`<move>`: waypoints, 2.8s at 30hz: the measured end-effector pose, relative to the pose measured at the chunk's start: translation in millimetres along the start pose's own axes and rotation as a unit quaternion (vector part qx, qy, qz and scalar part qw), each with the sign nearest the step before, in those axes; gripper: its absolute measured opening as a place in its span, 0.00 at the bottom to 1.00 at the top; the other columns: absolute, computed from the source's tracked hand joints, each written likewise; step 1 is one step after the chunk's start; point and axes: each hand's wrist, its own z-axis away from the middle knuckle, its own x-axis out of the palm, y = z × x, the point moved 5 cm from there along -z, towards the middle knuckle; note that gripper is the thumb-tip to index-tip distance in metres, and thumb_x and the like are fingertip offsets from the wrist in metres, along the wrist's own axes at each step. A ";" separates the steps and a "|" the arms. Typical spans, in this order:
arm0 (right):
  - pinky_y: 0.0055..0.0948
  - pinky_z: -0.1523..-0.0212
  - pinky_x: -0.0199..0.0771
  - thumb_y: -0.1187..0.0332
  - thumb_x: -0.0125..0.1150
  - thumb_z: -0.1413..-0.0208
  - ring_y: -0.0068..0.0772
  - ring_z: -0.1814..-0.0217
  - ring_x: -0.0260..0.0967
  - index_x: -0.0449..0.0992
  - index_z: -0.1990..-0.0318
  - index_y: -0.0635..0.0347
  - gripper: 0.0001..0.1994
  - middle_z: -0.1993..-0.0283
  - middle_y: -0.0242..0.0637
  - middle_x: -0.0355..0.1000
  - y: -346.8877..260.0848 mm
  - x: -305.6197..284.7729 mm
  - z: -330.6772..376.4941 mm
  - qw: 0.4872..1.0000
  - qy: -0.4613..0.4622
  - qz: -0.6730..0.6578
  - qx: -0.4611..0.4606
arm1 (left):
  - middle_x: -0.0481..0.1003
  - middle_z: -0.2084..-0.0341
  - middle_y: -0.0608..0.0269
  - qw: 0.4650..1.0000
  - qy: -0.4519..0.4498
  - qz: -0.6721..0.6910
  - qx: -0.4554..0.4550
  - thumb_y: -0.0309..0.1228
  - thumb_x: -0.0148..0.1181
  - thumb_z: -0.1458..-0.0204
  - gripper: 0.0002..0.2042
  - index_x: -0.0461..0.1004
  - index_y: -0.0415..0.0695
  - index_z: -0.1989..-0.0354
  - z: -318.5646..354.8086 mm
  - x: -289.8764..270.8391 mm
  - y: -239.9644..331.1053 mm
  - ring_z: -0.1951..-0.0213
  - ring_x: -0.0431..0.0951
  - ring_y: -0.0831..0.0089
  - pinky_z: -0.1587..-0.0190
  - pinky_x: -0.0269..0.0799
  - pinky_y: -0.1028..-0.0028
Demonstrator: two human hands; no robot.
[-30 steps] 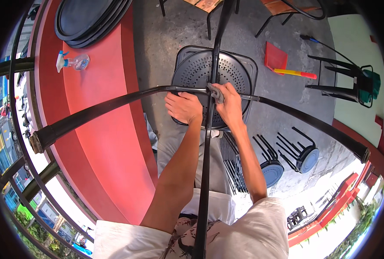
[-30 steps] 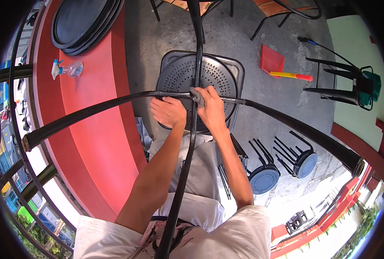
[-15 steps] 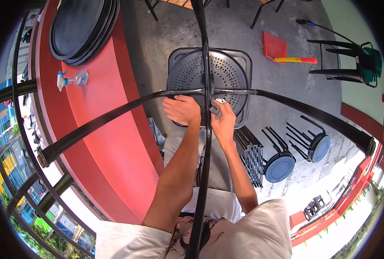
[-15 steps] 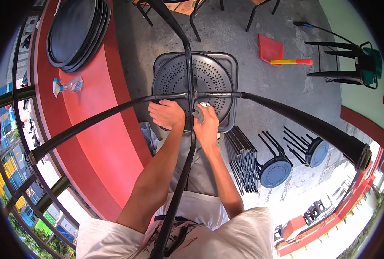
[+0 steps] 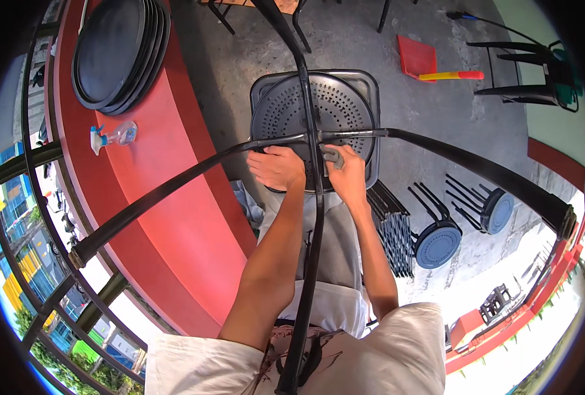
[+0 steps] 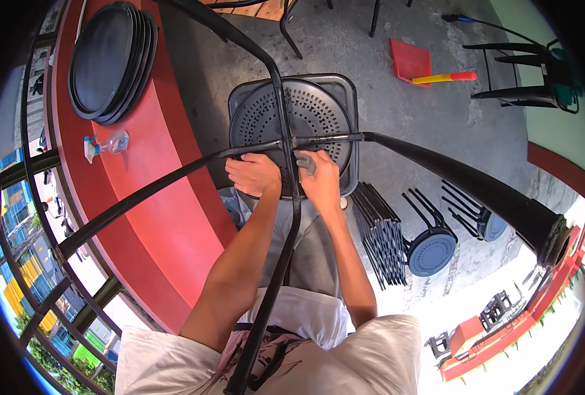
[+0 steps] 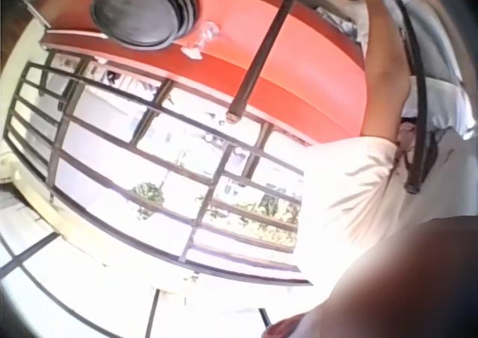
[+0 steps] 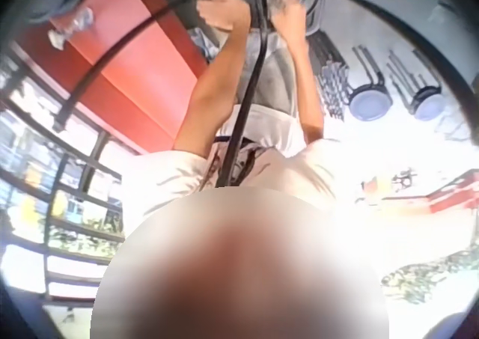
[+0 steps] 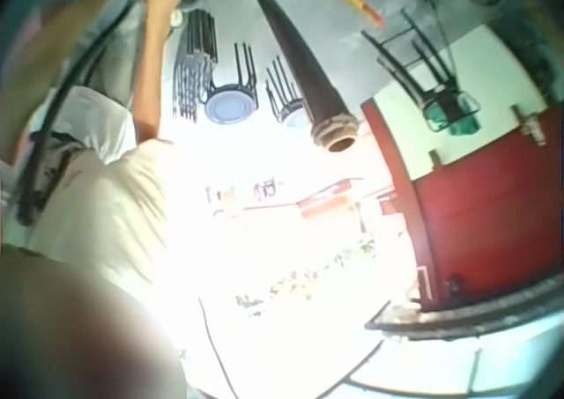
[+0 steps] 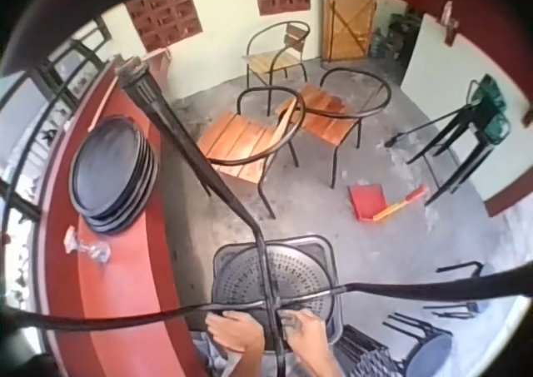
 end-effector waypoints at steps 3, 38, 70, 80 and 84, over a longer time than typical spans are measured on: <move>0.37 0.56 0.74 0.79 0.62 0.51 0.53 0.58 0.76 0.80 0.54 0.67 0.14 0.62 0.50 0.76 0.3 8.2 5.7 1.000 0.017 0.006 -0.008 | 0.70 0.60 0.52 1.000 0.005 -0.005 -0.001 0.36 0.46 0.43 0.15 0.67 0.37 0.55 3.2 2.3 0.3 0.56 0.73 0.53 0.55 0.68 0.55; 0.45 0.68 0.78 0.72 0.65 0.60 0.52 0.69 0.78 0.77 0.71 0.62 0.07 0.72 0.50 0.77 -47.5 66.7 13.3 0.659 -0.356 0.583 -0.314 | 0.72 0.53 0.57 0.958 -0.089 0.264 -0.072 0.33 0.57 0.47 0.14 0.70 0.45 0.52 -11.3 -6.4 -30.5 0.49 0.70 0.55 0.50 0.62 0.57; 0.47 0.73 0.77 0.71 0.64 0.66 0.55 0.75 0.77 0.77 0.81 0.66 0.06 0.77 0.54 0.75 -49.5 71.2 22.0 0.721 -0.291 0.534 -0.334 | 0.72 0.52 0.63 0.904 -0.242 0.321 -0.149 0.32 0.68 0.54 0.19 0.72 0.54 0.52 -30.2 9.0 -31.1 0.46 0.70 0.57 0.47 0.60 0.50; 0.27 0.65 0.72 0.69 0.66 0.46 0.20 0.69 0.69 0.83 0.58 0.64 0.11 0.72 0.34 0.77 -59.3 3.0 92.1 0.987 -0.151 0.017 0.048 | 0.74 0.53 0.57 0.887 -0.290 0.354 -0.063 0.32 0.72 0.55 0.21 0.73 0.47 0.52 -45.0 36.7 -50.1 0.47 0.73 0.48 0.49 0.69 0.47; 0.20 0.65 0.69 0.71 0.65 0.44 0.14 0.68 0.68 0.81 0.58 0.66 0.09 0.69 0.25 0.76 -54.7 7.4 110.9 0.993 -0.061 -0.075 0.069 | 0.76 0.57 0.51 0.894 -0.273 0.348 0.072 0.39 0.71 0.52 0.20 0.74 0.42 0.54 -56.8 14.5 -48.5 0.52 0.76 0.47 0.51 0.71 0.52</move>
